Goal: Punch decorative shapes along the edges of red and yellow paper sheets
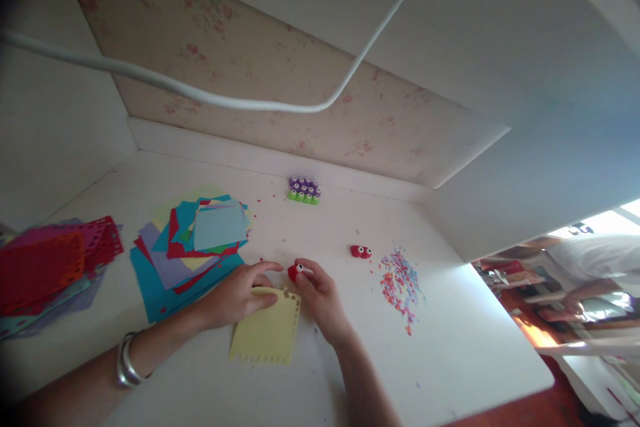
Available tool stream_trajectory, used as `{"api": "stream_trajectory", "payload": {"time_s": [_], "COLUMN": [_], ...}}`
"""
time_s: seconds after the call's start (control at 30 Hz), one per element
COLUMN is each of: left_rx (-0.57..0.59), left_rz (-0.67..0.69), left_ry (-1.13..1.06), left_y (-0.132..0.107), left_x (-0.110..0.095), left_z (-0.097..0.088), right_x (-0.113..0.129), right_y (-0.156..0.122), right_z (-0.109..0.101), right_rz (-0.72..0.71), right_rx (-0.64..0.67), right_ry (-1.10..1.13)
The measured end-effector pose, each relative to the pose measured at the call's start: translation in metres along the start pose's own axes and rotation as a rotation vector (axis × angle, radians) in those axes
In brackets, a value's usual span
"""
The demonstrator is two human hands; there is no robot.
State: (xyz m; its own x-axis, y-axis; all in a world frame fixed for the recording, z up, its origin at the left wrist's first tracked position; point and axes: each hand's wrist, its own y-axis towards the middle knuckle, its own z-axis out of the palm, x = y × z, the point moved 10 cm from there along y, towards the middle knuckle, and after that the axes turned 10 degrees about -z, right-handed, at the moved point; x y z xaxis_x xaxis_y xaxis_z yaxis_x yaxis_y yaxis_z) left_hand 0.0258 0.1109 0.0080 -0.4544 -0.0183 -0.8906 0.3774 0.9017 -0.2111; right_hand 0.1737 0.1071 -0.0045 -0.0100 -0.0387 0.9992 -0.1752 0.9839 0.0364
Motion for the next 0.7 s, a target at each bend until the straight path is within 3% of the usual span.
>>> {"api": "stream_trajectory", "payload": {"time_s": [0.1,0.33,0.43,0.53,0.6,0.7], "left_rx": [0.004,-0.007,-0.004,0.009,0.034,0.062], "left_rz": [0.020,0.057,0.040,0.036,0.043,0.057], "left_ry": [0.023,0.091,0.059,0.002,-0.046,-0.065], "left_y": [0.000,0.001,0.002,0.003,0.003,0.003], "left_x": [-0.001,-0.001,0.000,0.000,-0.002,-0.006], "left_z": [0.000,-0.001,-0.001,-0.001,0.001,0.001], "right_x": [0.000,0.022,0.036,0.053,0.053,0.039], "right_y": [0.003,0.016,0.012,0.003,0.003,0.003], "right_z": [-0.020,-0.079,-0.091,-0.072,-0.044,0.006], "right_rz": [-0.047,-0.318,-0.393,-0.500,-0.470,-0.316], "right_rx": [-0.089,-0.231,-0.318,-0.304,-0.122,0.255], "right_ry": [-0.118,-0.802,-0.979,-0.945,-0.768,-0.436]}}
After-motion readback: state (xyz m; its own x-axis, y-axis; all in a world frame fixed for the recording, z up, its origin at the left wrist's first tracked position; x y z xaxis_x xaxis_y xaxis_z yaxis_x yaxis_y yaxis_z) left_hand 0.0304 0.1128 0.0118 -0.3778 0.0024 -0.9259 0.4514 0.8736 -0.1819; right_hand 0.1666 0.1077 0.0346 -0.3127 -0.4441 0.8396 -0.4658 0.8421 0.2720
